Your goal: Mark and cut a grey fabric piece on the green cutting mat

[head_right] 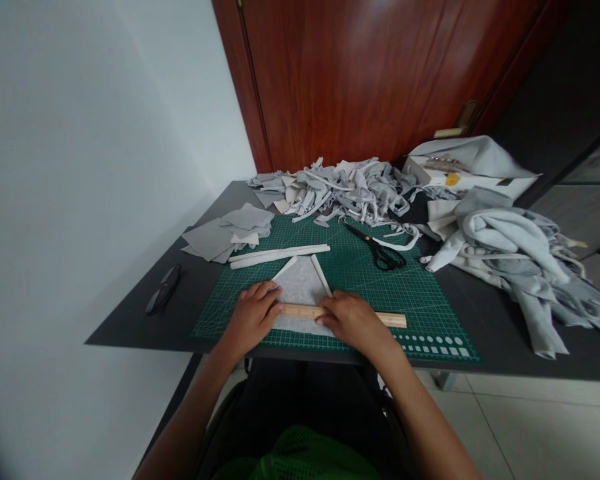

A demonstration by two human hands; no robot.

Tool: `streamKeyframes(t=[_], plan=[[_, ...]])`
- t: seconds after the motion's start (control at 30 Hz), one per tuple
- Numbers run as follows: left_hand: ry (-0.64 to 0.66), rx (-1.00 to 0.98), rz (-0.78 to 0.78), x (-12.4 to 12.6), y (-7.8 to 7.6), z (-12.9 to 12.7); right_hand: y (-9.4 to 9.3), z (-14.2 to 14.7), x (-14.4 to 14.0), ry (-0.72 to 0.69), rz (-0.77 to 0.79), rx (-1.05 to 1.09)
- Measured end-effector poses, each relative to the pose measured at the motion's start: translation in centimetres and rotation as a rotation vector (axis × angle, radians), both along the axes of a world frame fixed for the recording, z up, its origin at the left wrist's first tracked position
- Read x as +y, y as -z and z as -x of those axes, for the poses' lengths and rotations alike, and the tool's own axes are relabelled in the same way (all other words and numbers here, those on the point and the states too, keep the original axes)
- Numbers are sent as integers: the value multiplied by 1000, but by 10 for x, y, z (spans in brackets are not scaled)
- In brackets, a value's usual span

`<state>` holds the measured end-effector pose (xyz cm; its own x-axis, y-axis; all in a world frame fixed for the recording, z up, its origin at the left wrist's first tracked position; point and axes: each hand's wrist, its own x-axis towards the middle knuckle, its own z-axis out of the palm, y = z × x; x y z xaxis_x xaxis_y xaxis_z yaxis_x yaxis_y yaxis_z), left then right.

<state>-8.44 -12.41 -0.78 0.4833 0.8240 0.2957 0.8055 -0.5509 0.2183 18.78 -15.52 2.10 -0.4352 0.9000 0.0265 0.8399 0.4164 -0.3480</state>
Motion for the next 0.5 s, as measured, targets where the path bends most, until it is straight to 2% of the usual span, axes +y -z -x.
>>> streamKeyframes(t=[0.13, 0.33, 0.43, 0.5], plan=[[-12, -2, -25, 0, 0, -3, -7, 3, -4, -31, 11, -11], [-37, -23, -27, 1, 3, -4, -9, 6, -6, -16, 113, 81], [-53, -35, -18, 1, 4, -4, -15, -2, -12, -16, 165, 162], [-57, -38, -21, 1, 4, -5, -23, -18, -16, 0, 213, 216]])
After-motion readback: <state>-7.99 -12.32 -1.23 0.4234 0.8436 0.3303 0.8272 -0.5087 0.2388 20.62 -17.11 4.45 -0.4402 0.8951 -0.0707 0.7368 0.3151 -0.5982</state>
